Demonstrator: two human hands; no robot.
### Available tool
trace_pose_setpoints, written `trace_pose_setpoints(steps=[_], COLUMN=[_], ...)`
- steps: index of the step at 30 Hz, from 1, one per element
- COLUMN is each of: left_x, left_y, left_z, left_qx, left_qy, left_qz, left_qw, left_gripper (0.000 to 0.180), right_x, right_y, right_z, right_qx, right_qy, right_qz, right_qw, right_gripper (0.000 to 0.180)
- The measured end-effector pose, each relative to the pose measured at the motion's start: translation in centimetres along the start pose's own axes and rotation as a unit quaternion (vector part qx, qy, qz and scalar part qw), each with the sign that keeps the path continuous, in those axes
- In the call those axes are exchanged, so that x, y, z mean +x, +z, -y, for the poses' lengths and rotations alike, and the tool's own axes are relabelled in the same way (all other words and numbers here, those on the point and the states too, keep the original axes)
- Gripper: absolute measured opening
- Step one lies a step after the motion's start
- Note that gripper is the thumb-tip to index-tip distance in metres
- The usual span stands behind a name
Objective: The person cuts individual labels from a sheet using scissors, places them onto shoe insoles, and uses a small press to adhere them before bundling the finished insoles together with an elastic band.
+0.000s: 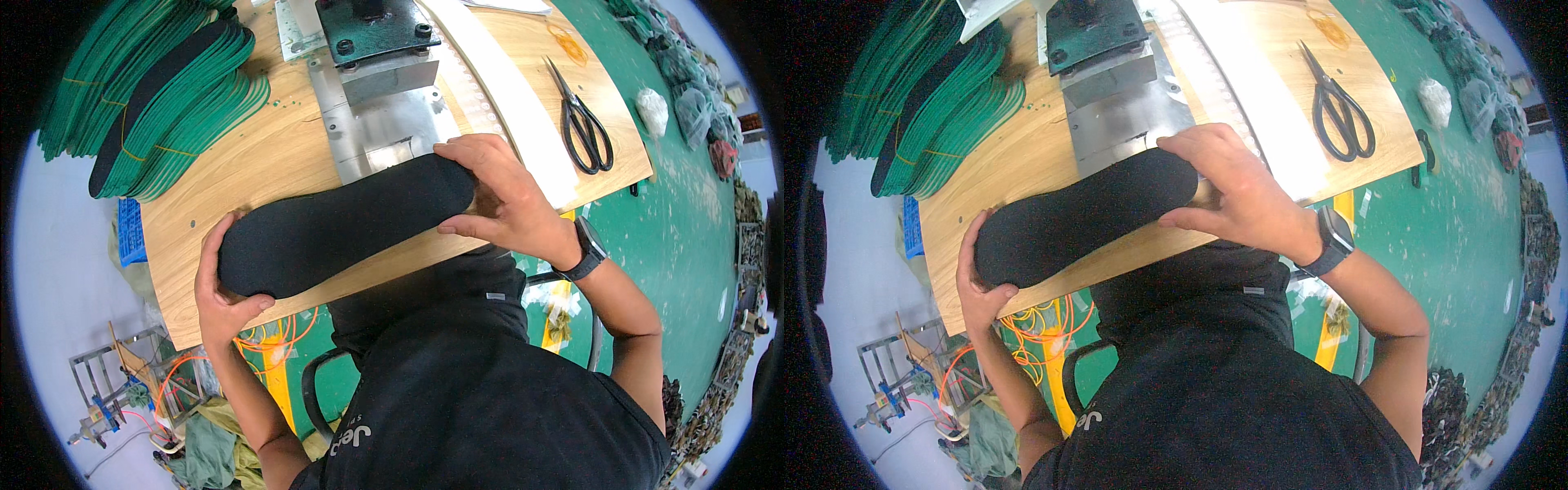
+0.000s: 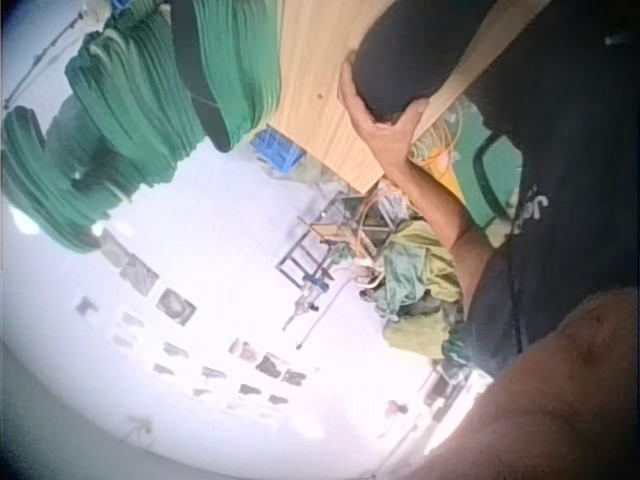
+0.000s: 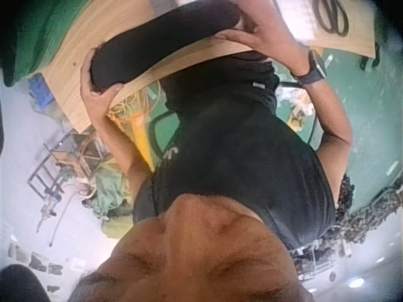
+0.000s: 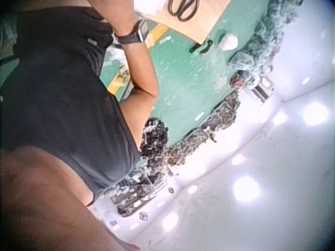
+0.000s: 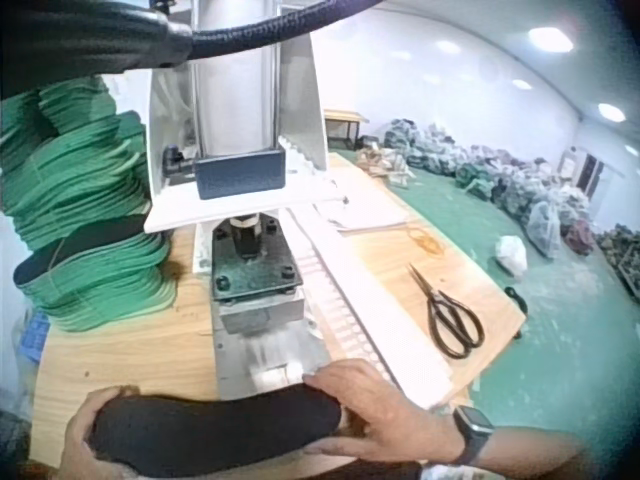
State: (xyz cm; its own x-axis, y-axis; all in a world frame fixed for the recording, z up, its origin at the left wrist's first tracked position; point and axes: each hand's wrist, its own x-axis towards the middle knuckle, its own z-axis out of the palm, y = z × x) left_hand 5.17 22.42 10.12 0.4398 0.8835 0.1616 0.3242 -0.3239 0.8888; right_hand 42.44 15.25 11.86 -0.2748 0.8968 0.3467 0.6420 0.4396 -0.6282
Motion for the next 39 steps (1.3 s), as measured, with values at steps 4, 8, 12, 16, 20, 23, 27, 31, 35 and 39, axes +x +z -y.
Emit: trace_pose_setpoints(steps=[4,8,12,16,20,23,27,31,35,39], left_x=[0.2,0.3,0.1,0.0,0.1,0.6,1.7,2.5,3.2,4.4], left_y=[-1.2,-0.6,-0.6,-0.5,-0.8,-0.5,-1.1,-1.8,-1.8,-1.4], left_z=[0.7,0.1,-0.3,-0.7,-1.0,-1.0,-0.5,1.0,1.7,1.5], left_qx=[0.08,-0.006,-0.044,-0.006,0.063,0.095,0.106,0.107,0.035,0.069], left_qy=[0.084,0.043,-0.016,-0.022,-0.017,-0.05,-0.02,0.021,0.011,0.048], left_qz=[0.042,0.026,0.024,0.014,0.036,-0.005,0.01,-0.016,-0.022,-0.019], left_qw=[0.992,0.999,0.999,1.0,0.997,0.994,0.994,0.994,0.999,0.996], left_gripper=[0.105,0.118,0.132,0.132,0.131,0.126,0.112,0.102,0.103,0.104], right_x=[0.2,-0.2,-0.2,0.6,1.5,1.5,1.4,2.3,3.3,4.1], right_y=[-0.1,0.1,-0.3,-0.3,0.3,0.8,0.7,1.2,2.1,2.2], right_z=[0.2,0.3,-0.1,0.1,-1.0,-1.1,-1.5,-2.0,-3.1,-3.2], right_qx=[-0.029,0.004,-0.036,-0.057,-0.079,-0.058,-0.065,-0.082,-0.089,-0.084], right_qy=[-0.01,0.04,0.011,0.002,-0.026,-0.015,-0.005,-0.001,0.006,0.037], right_qz=[0.003,-0.023,0.003,0.022,0.021,-0.003,-0.015,-0.022,-0.053,-0.094], right_qw=[1.0,0.999,0.999,0.998,0.996,0.998,0.998,0.996,0.995,0.991], right_gripper=[0.075,0.073,0.075,0.073,0.071,0.072,0.073,0.074,0.072,0.064])
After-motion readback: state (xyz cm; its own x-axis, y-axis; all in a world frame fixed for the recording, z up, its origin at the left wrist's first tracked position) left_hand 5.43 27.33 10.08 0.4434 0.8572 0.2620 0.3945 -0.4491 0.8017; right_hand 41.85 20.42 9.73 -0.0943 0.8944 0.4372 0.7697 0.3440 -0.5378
